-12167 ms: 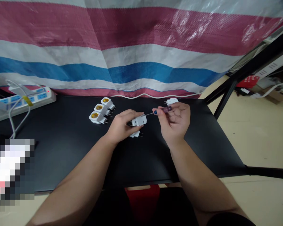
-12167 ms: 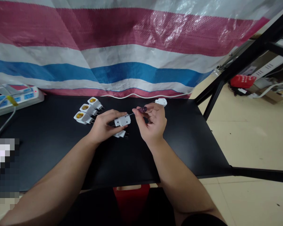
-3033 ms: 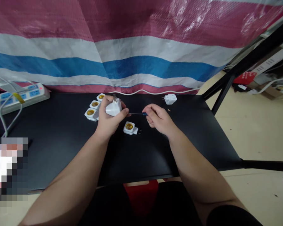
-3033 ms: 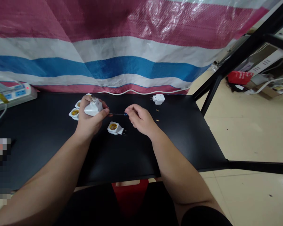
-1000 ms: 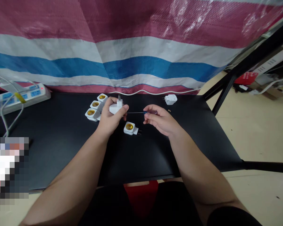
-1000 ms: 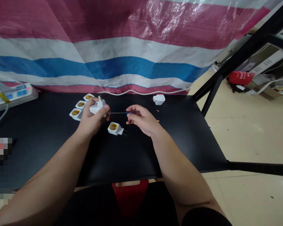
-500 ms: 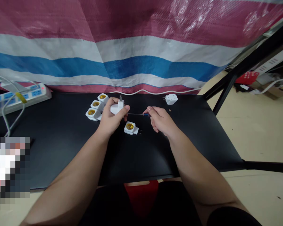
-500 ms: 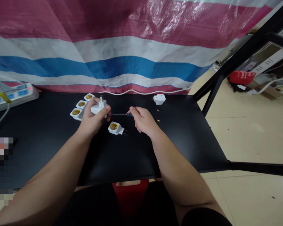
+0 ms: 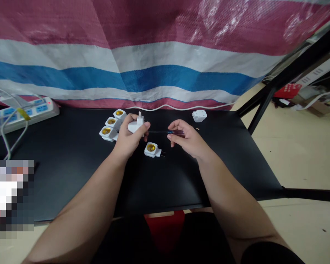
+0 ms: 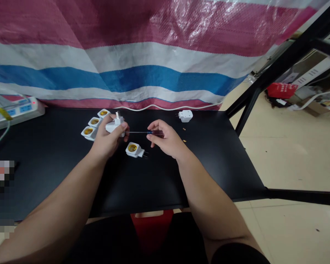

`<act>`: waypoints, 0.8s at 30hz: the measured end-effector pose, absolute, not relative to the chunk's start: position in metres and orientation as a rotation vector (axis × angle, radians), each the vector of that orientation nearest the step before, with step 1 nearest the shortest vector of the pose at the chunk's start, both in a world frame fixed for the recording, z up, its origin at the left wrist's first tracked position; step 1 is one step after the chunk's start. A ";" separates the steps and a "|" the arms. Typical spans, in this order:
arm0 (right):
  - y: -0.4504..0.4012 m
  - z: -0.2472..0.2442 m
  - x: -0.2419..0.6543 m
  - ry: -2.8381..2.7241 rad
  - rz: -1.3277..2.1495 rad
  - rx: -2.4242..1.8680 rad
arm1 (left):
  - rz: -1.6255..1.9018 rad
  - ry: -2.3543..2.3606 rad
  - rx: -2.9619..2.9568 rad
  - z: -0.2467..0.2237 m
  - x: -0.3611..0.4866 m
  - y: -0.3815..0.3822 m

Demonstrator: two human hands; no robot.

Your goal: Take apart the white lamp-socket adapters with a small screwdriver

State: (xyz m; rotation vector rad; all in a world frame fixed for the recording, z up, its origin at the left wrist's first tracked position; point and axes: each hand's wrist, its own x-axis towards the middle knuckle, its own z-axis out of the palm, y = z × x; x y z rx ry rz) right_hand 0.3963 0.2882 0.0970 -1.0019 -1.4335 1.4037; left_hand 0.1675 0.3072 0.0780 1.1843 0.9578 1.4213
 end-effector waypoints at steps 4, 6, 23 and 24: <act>0.287 0.097 0.394 -1.356 1.478 -1.142 | 1.400 0.946 1.163 0.080 0.168 0.307; 0.286 0.097 0.393 -1.353 1.461 -1.186 | 1.388 0.934 1.128 0.082 0.169 0.306; 0.292 0.096 0.394 -1.192 1.405 -0.986 | 1.166 0.755 0.902 0.086 0.166 0.309; 0.292 0.095 0.394 -1.200 1.401 -0.993 | 1.161 0.751 0.901 0.086 0.167 0.308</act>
